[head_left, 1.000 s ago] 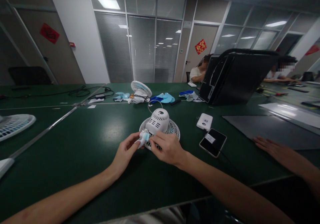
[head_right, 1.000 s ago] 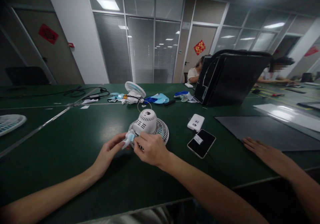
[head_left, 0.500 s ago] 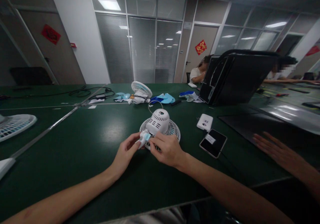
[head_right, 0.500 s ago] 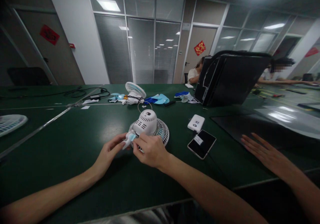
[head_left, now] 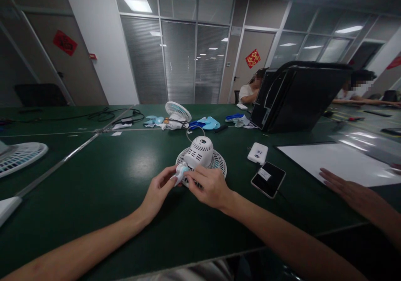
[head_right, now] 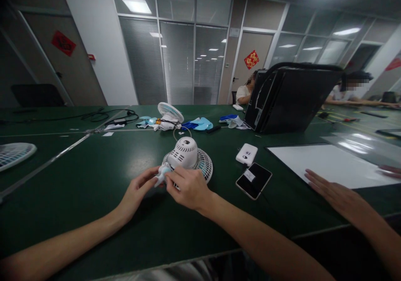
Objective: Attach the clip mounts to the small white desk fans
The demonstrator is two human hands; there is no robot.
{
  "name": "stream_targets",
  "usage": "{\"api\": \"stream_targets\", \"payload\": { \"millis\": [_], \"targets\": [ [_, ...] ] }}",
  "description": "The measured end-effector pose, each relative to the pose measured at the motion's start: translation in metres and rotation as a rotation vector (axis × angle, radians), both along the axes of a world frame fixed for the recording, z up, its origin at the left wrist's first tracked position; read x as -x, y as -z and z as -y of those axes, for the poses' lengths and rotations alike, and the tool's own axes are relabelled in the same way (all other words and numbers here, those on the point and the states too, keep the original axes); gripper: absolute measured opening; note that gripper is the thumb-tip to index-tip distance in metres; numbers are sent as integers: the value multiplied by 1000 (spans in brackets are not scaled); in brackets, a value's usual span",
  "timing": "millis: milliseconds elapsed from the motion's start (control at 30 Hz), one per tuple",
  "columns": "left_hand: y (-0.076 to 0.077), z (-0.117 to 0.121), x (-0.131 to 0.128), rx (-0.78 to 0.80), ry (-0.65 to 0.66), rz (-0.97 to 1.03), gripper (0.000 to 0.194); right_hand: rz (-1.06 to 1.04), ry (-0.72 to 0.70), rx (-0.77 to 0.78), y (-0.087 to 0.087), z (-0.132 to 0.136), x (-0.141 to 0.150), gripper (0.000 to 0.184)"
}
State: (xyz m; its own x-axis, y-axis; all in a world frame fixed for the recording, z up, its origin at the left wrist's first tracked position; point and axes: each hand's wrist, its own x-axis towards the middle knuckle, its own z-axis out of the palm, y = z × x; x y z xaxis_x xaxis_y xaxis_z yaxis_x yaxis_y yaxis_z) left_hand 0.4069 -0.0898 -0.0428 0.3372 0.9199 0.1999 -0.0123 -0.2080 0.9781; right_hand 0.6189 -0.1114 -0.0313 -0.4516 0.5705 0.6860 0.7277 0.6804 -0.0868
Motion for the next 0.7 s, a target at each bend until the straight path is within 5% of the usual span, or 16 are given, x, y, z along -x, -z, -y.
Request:
{"api": "stream_targets", "payload": {
  "millis": [533,700],
  "targets": [
    [6,-2,0,22,38,35,39,-17,76,19,0,-3,-2,21],
    [6,-3,1,4,37,41,37,17,-1,28,0,0,2,19]
  ]
}}
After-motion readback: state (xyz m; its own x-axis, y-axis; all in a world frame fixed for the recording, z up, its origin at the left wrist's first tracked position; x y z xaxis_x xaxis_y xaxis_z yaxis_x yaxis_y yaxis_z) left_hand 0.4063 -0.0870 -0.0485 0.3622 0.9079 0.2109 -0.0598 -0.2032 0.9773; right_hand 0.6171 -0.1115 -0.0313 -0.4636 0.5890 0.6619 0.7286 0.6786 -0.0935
